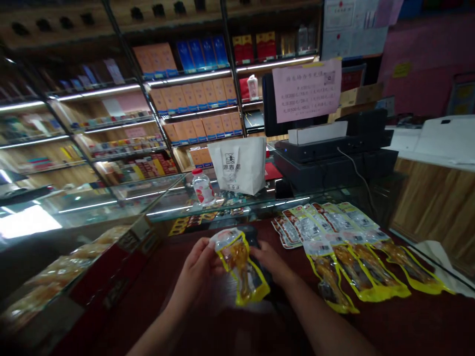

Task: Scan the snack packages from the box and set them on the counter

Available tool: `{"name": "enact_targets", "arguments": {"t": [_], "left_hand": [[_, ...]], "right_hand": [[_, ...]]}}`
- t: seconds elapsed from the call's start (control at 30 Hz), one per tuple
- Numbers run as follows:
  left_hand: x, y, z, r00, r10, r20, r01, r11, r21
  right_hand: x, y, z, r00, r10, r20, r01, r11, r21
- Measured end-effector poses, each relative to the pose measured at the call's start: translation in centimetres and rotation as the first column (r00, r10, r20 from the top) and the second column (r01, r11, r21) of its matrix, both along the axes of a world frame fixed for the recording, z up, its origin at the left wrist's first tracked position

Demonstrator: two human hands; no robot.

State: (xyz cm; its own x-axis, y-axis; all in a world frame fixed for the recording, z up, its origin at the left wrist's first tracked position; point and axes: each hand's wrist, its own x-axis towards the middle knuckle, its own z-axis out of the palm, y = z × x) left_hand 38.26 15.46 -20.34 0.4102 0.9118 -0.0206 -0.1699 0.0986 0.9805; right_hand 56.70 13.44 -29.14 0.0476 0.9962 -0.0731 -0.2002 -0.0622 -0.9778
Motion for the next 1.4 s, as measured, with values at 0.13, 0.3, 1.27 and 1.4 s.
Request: {"name": "enact_targets", "arguments": {"t": [0.13,0.3,1.27,1.4], "left_hand": [[-4.1,2.7,-3.3,0.993,0.084,-0.078,-0.090,0.993,-0.081],[-5.3,3.1,-6.0,0.993,0.027,-0.118,-0.044,0.989,-0.141],[-4.7,1.3,-6.7,0.954,-0.298,-0.028,0.285,0.934,-0.216],[-5.0,2.5,-6.3,0.990,-0.141,-0.033,0.135,0.981,-0.141]], "right_hand": [[-0.7,0.5,-0.3,1.000,0.018,-0.002,-0.018,1.000,0.012],[-1.8,-0.3,0.3,1.000,-0.007,0.025,0.007,1.000,0.015],[-3.0,-1.7,2.4,0.953,-0.286,-0.101,0.279,0.957,-0.078],[-2.6,-1.5,2.3,0.957,-0.276,-0.084,0.276,0.961,-0.007]]}}
